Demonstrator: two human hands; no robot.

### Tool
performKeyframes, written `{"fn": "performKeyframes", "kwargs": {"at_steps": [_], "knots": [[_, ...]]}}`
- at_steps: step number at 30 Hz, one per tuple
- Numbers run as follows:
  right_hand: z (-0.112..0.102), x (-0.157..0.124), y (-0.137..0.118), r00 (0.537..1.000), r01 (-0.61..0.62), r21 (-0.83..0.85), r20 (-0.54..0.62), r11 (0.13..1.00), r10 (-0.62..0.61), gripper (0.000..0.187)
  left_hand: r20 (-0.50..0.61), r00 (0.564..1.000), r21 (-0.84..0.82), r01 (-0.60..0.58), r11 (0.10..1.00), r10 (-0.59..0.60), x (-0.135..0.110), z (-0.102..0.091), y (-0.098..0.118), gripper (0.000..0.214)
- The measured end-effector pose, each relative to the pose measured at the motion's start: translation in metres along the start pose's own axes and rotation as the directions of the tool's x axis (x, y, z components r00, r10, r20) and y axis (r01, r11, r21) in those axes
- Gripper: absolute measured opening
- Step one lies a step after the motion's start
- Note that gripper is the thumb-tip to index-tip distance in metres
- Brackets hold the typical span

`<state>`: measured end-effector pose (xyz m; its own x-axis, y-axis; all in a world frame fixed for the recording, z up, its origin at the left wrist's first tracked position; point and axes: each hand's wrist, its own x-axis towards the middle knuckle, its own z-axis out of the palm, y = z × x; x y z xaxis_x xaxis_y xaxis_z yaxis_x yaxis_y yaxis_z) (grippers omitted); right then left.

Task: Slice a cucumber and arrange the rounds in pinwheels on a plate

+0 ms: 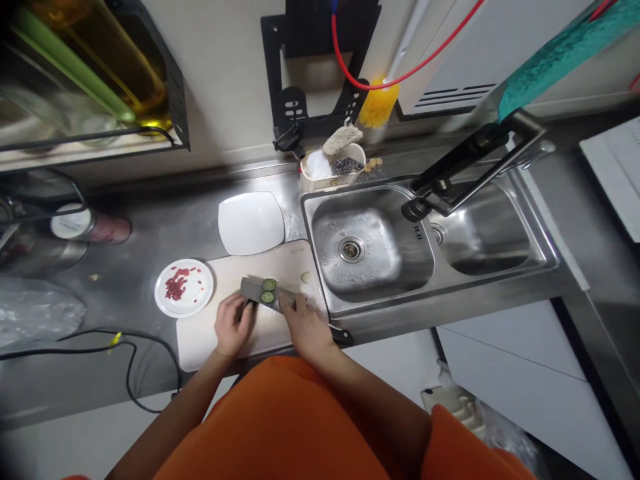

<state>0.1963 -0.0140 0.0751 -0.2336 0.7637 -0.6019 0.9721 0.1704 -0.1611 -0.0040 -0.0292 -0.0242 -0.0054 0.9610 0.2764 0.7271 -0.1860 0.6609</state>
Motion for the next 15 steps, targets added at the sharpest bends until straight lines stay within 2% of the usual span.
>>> {"fn": "performKeyframes", "kwargs": {"at_steps": [3,4,6,9,11,15], "knots": [[0.001,0.0,0.002,1.0,-0.003,-0.016,-0.008,1.0,0.003,0.053,-0.043,0.999,0.026,0.025,0.999,-0.024,0.015,-0.014,0.012,0.018],[0.0,0.0,0.002,1.0,0.002,-0.021,-0.011,1.0,-0.002,0.053,-0.002,1.0,0.037,0.013,0.999,-0.012,0.022,-0.017,0.016,0.017],[-0.001,0.0,0.002,1.0,0.009,-0.031,-0.015,0.999,-0.009,0.053,0.175,0.984,0.043,-0.025,0.999,0.017,0.038,-0.018,0.024,0.019],[-0.006,-0.001,0.003,1.0,0.005,-0.058,0.001,0.998,-0.005,0.052,0.38,0.925,0.04,-0.002,0.999,-0.014,0.061,-0.011,0.033,0.02],[-0.008,-0.002,0.004,1.0,0.017,-0.076,0.005,0.997,-0.017,0.052,0.446,0.893,0.042,0.047,0.998,-0.061,0.073,-0.006,0.035,0.019],[-0.008,-0.003,0.006,0.999,0.044,-0.072,0.011,0.996,-0.044,0.052,0.513,0.849,0.089,0.092,0.992,-0.125,0.089,0.001,0.035,0.016]]}}
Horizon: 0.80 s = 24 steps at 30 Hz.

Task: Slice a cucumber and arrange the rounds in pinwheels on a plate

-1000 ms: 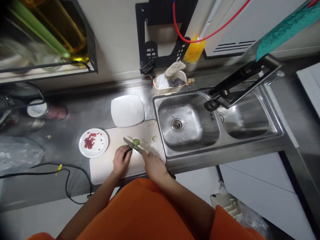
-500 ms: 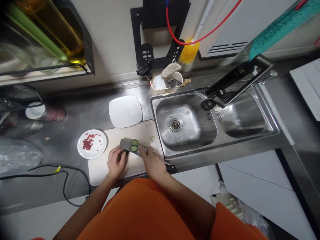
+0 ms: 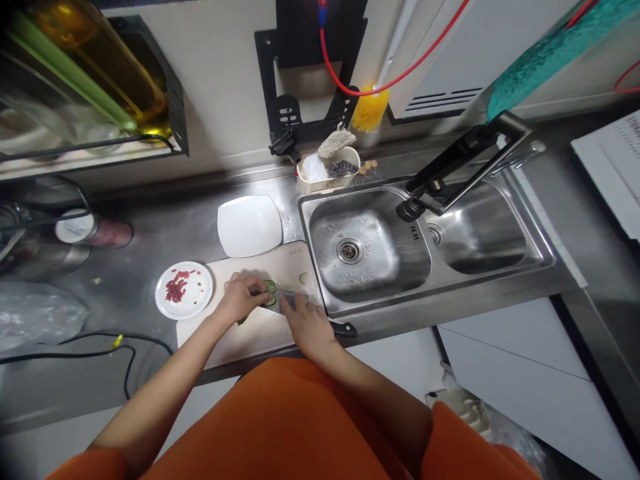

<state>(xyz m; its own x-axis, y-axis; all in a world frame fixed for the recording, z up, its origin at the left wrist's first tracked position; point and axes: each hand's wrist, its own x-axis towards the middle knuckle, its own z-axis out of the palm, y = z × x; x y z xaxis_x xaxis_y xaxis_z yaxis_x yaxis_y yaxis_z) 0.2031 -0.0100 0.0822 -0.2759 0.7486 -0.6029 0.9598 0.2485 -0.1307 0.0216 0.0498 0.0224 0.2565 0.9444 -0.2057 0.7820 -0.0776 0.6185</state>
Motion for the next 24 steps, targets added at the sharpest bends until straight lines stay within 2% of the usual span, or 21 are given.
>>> {"fn": "performKeyframes", "kwargs": {"at_steps": [4,11,16,24], "knots": [[0.001,0.0,0.0,1.0,-0.021,-0.003,-0.002,1.0,0.021,0.053,0.061,0.998,-0.015,-0.007,1.0,0.007,0.01,-0.004,0.0,0.016],[0.001,0.001,0.004,0.999,-0.024,-0.002,-0.045,1.0,0.024,0.052,0.235,0.965,-0.022,-0.117,0.993,0.119,0.016,-0.011,0.007,0.016],[0.001,0.0,0.004,0.998,-0.024,-0.014,-0.051,1.0,0.023,0.05,0.237,0.956,0.015,-0.182,0.983,0.173,0.024,-0.01,0.004,0.013],[0.002,-0.01,0.007,0.998,-0.041,0.003,-0.054,0.999,0.041,0.05,0.188,0.969,0.04,-0.168,0.985,0.158,0.046,0.004,-0.013,0.015]]}}
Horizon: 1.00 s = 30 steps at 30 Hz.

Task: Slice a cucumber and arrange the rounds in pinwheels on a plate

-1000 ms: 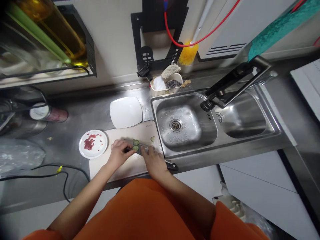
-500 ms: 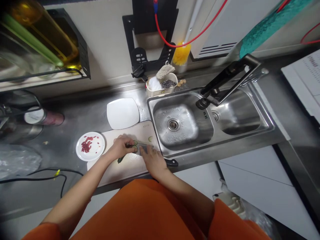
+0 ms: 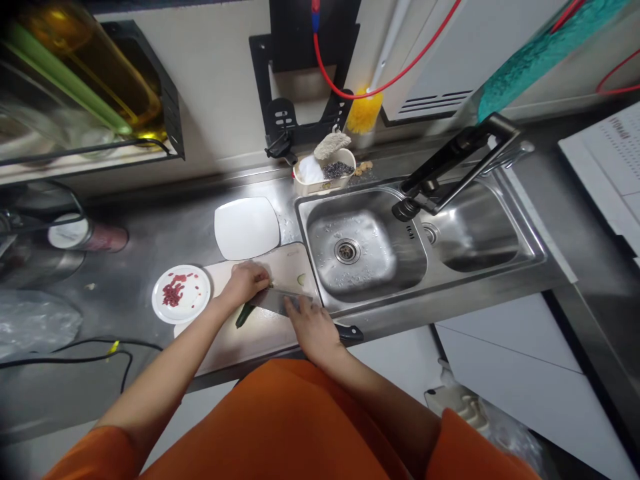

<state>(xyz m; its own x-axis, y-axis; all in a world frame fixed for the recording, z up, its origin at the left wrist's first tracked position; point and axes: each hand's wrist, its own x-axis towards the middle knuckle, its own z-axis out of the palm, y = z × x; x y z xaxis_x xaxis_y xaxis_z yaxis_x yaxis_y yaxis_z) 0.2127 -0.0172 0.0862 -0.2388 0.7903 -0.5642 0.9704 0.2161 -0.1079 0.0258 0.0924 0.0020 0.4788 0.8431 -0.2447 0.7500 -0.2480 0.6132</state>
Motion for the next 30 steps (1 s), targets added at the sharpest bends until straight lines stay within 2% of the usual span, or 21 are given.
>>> {"fn": "performKeyframes", "kwargs": {"at_steps": [3,5,7,10,12,15,18,21,26,30], "knots": [[0.0,-0.006,0.006,0.998,-0.05,0.039,0.028,0.998,0.049,0.05,-0.123,0.989,-0.074,0.079,0.994,-0.087,0.001,-0.003,-0.003,0.017],[0.002,-0.009,0.012,0.993,-0.11,0.099,0.061,0.989,0.104,0.051,-0.224,0.953,-0.128,0.177,0.976,-0.203,-0.003,-0.01,-0.005,0.021],[0.006,-0.01,0.018,0.986,-0.152,0.197,0.091,0.969,0.136,0.049,-0.256,0.917,-0.132,0.282,0.95,-0.307,-0.01,-0.016,-0.005,0.022],[0.009,-0.01,0.021,0.99,-0.126,0.335,0.097,0.934,0.099,0.044,-0.174,0.908,-0.107,0.368,0.924,-0.382,-0.022,-0.018,-0.004,0.017],[0.009,-0.009,0.019,0.991,-0.105,0.348,0.112,0.932,0.07,0.043,-0.118,0.912,-0.14,0.377,0.916,-0.393,-0.027,-0.014,-0.002,0.017],[0.007,-0.009,0.014,0.987,-0.11,0.253,0.145,0.961,0.074,0.045,-0.068,0.907,-0.238,0.39,0.89,-0.415,-0.026,-0.005,-0.001,0.02],[0.006,-0.009,0.01,0.992,-0.1,0.108,0.087,0.989,0.09,0.048,0.018,0.911,-0.345,0.393,0.852,-0.413,-0.02,0.0,-0.003,0.027],[0.006,-0.009,0.011,0.996,-0.088,-0.005,0.027,0.996,0.088,0.05,0.095,0.924,-0.364,0.378,0.851,-0.37,-0.015,0.001,-0.005,0.038],[0.002,-0.012,0.015,0.997,-0.074,-0.043,0.027,0.996,0.075,0.05,0.09,0.924,-0.28,0.381,0.881,-0.371,-0.009,0.004,-0.001,0.026],[0.003,-0.02,0.021,0.993,-0.097,0.021,0.063,0.995,0.095,0.051,0.03,0.922,-0.302,0.377,0.875,-0.387,-0.007,0.007,0.003,0.018]]}}
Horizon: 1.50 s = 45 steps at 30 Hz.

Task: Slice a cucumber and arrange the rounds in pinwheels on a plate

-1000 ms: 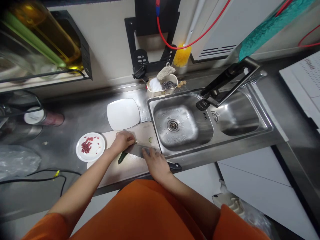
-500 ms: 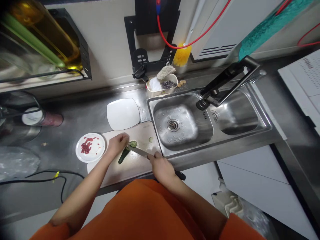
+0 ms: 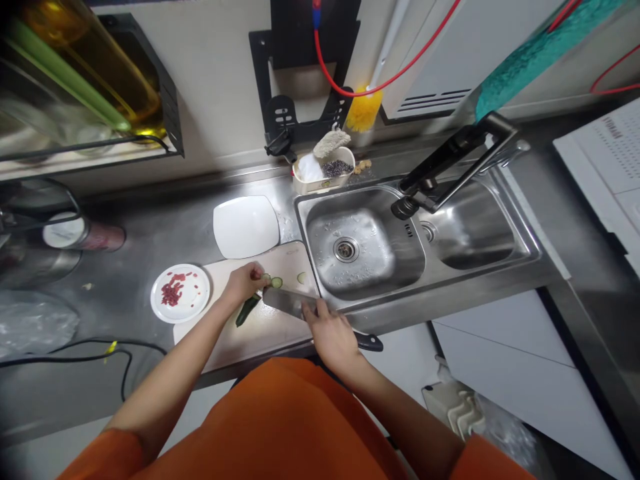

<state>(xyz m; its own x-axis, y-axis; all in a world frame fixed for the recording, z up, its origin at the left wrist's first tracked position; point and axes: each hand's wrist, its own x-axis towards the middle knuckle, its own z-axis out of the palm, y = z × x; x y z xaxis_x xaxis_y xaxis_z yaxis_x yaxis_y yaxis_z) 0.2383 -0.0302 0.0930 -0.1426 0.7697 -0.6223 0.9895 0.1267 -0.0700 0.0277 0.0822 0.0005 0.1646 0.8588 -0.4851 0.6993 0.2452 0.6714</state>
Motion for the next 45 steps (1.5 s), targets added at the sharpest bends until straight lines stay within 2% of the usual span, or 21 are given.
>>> {"fn": "performKeyframes", "kwargs": {"at_steps": [2,5,8,10,13,15,18,23,28,45], "knots": [[0.002,-0.004,0.004,0.999,-0.018,0.094,0.036,0.995,0.015,0.051,-0.067,0.998,-0.03,-0.007,1.0,0.005,-0.002,-0.003,0.0,0.019],[0.006,-0.006,0.008,0.998,-0.008,0.28,0.059,0.96,-0.009,0.046,-0.231,0.973,-0.039,-0.028,0.999,0.018,-0.013,-0.011,-0.004,0.02],[0.008,-0.001,0.003,0.998,0.004,0.385,0.05,0.923,-0.026,0.042,-0.397,0.915,0.002,-0.078,0.997,0.073,-0.036,-0.013,-0.015,0.022],[0.007,0.004,-0.005,0.997,0.001,0.398,0.069,0.917,-0.031,0.041,-0.474,0.867,0.028,-0.157,0.987,0.151,-0.053,-0.006,-0.026,0.021],[0.004,0.012,-0.022,0.991,0.005,0.38,0.119,0.925,-0.054,0.041,-0.466,0.808,0.109,-0.35,0.93,0.359,-0.072,0.015,-0.045,0.017],[0.0,0.016,-0.033,0.987,0.007,0.351,0.148,0.936,-0.062,0.043,-0.464,0.768,0.159,-0.419,0.894,0.442,-0.078,0.029,-0.055,0.016],[-0.003,0.018,-0.045,0.982,0.031,0.293,0.168,0.956,-0.083,0.05,-0.495,0.723,0.195,-0.448,0.873,0.481,-0.078,0.043,-0.065,0.016],[-0.004,0.015,-0.052,0.974,0.069,0.224,0.198,0.972,-0.114,0.057,-0.546,0.67,0.221,-0.463,0.858,0.502,-0.074,0.052,-0.073,0.014],[-0.004,0.012,-0.053,0.966,0.068,0.205,0.233,0.976,-0.116,0.058,-0.57,0.667,0.21,-0.447,0.87,0.48,-0.074,0.056,-0.077,0.013],[-0.001,0.012,-0.057,0.968,0.039,0.229,0.235,0.973,-0.094,0.057,-0.574,0.671,0.187,-0.452,0.872,0.47,-0.074,0.057,-0.079,0.013]]}}
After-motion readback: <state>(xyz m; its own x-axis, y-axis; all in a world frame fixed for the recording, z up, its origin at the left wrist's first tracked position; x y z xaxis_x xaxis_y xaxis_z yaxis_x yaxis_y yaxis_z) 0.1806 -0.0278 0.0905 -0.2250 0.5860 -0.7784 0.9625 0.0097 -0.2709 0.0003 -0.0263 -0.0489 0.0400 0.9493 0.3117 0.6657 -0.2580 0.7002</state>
